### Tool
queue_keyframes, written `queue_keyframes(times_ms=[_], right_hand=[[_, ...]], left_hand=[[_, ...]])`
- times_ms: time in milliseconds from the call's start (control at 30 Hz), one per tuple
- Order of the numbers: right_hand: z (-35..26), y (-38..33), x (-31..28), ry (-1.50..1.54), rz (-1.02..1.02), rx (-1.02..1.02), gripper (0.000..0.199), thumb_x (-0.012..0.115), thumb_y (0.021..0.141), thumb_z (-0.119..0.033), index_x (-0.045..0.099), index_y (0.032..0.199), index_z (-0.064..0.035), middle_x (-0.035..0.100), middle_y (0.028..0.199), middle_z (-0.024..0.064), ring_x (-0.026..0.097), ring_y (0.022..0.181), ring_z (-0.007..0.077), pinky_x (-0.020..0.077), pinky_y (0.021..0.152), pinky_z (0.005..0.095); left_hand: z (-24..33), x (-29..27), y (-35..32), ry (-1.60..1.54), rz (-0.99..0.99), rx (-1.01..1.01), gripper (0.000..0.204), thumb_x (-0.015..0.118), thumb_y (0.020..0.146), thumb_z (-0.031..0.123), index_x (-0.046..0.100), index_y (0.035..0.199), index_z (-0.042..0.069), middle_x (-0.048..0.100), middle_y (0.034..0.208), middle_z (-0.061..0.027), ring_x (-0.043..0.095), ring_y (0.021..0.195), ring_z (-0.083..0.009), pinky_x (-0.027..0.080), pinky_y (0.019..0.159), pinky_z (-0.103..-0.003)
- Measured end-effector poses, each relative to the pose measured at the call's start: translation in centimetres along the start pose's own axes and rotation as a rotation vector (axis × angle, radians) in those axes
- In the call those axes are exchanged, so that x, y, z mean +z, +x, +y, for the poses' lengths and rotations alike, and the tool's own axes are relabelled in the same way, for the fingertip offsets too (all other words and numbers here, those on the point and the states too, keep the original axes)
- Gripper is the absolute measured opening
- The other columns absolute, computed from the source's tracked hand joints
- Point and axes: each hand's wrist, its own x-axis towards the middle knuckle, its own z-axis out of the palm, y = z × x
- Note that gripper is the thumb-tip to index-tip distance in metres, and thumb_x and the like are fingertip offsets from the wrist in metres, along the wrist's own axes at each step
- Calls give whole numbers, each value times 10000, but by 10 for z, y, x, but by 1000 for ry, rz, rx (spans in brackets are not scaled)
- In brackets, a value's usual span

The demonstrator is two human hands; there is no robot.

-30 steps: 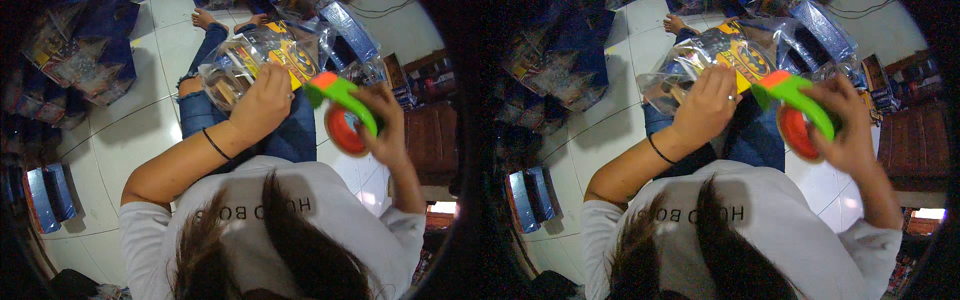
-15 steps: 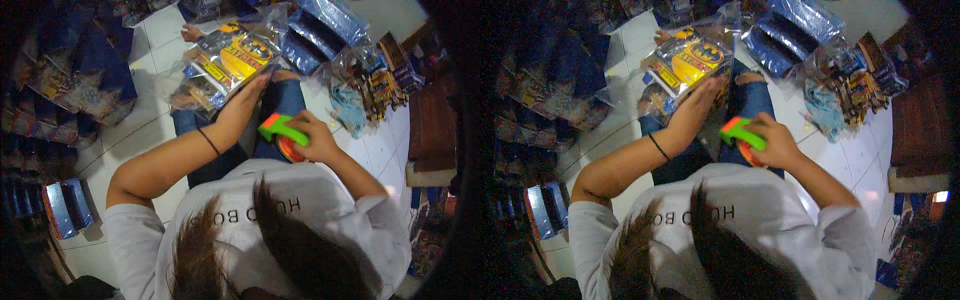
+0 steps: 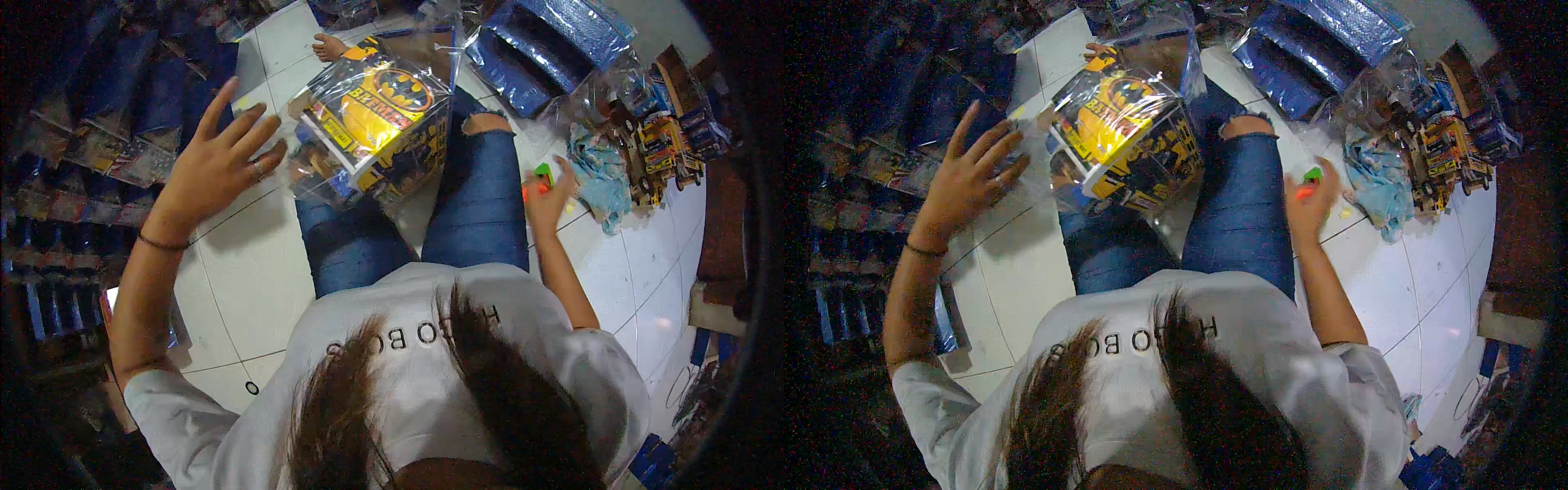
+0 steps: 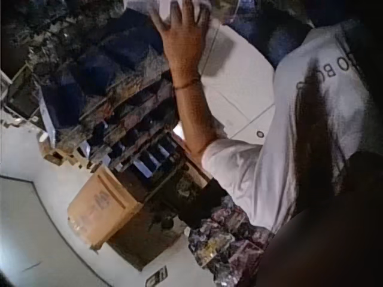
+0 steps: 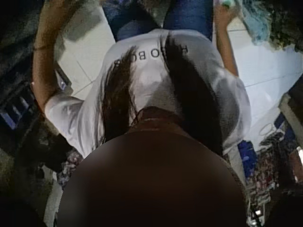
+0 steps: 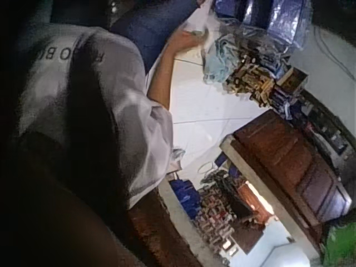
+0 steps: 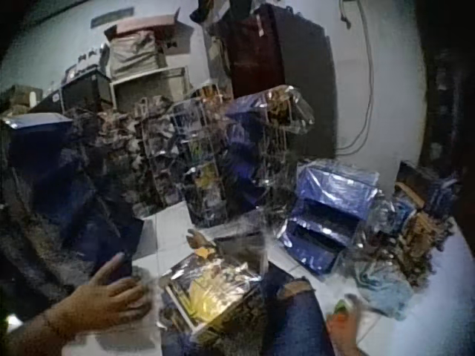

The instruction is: The person sits on the floor and repeatedly wraps wooden toy trucks in clear plastic bags. They use a tape dispenser to seal the bags and place the finished packages on the floor.

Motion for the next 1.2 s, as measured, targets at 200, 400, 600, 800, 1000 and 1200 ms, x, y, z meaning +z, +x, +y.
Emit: queue_keyframes(times_ms=[200,400,600,800,1000,1200], right_hand=[[-137,-23,72,351,-781,-105,1351,864,580,-432,-49,1464,28,28,1522,274,55,1431,374,133,1149,454],[-101,-49,107,456,-1482,559,1311,826,667,-397,-153,1456,-26,193,1499,209,292,1351,328,333,1047,454],[-58,-25,111,471,-1505,844,614,663,844,-298,382,1301,0,614,1019,149,614,916,256,536,688,385],[-45,119,89,386,-937,386,242,525,910,-193,608,1083,-46,548,712,7,494,550,101,410,484,234],[-34,197,84,366,-697,82,277,558,908,-198,541,1159,-84,555,692,22,514,590,137,430,550,294],[-97,165,82,-193,-159,-601,473,684,757,-172,536,1199,-91,616,1106,178,567,1051,358,450,880,435]], left_hand=[[-6,-22,34,3,18,29,148,655,769,274,639,727,133,611,770,-33,596,832,-201,395,949,-416],[-31,-21,123,-163,-22,-407,374,565,887,377,666,729,53,627,707,-173,611,696,-348,485,781,-412],[-100,4,69,-562,64,-800,414,587,911,389,678,912,-16,608,667,-121,543,609,-160,443,607,-326],[-86,45,-24,-971,242,-1237,409,588,924,381,632,768,5,495,631,24,411,604,-74,356,551,-266],[15,111,-41,-1087,202,-1381,382,523,966,336,570,718,49,499,640,11,426,622,-70,349,560,-252],[70,137,-54,-870,309,-1471,374,466,984,280,541,801,-37,523,727,-104,515,695,-227,416,661,-337]])
